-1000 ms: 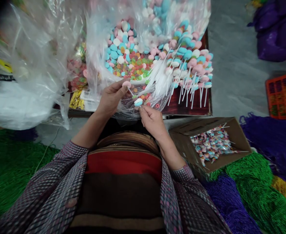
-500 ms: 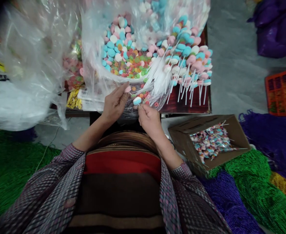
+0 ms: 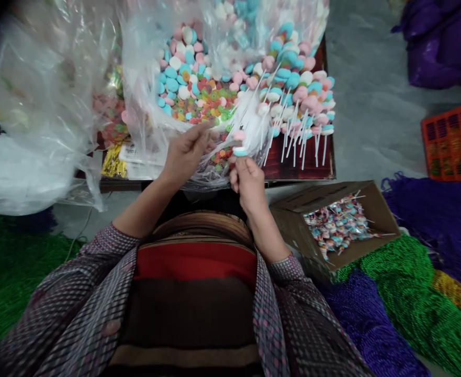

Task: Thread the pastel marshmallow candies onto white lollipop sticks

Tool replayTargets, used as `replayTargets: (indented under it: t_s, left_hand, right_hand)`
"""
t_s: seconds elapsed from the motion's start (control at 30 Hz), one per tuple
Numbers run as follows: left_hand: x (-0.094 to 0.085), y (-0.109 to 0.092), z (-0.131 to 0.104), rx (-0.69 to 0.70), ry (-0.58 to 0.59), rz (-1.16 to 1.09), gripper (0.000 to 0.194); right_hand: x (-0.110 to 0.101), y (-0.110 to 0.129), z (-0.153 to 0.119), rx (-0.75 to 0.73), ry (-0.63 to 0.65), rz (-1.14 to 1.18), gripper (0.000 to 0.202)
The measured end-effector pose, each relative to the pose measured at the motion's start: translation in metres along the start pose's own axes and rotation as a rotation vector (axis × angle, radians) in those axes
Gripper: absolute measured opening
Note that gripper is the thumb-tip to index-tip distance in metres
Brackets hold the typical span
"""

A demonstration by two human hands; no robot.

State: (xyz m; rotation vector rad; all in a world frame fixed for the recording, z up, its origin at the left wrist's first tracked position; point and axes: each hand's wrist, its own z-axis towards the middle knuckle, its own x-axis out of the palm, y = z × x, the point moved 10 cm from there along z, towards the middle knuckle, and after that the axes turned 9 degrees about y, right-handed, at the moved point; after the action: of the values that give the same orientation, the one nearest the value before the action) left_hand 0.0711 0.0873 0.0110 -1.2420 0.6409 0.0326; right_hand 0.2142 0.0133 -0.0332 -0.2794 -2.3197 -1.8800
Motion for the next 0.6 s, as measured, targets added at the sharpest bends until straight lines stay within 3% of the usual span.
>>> replayTargets:
  t_s: [0.07,0.23,0.37,0.6]
  left_hand:
    - [-0.001,0.005,0.022,-0.001,0.019,0.184,0.029]
    - [0.028,0.022,0.054,-0.06,0.196,0.571,0.019]
    - [0.036,0.024,0.055,-0.071,0.183,0.619,0.021]
    - [0.028,0.03,0.052,-0.016,0.183,0.585,0.019]
  right_hand:
    - [-0.007,0.001,0.0,-0.016,-0.038,0.076,0.049]
    - [-0.01,0.001,-0.003,-0.023,-0.065,0.101,0.047]
    - [-0.01,-0.002,-0.004,-0.022,-0.064,0.108,0.046]
    - [-0.009,-0.002,-0.004,-0.035,-0.051,0.156,0.046]
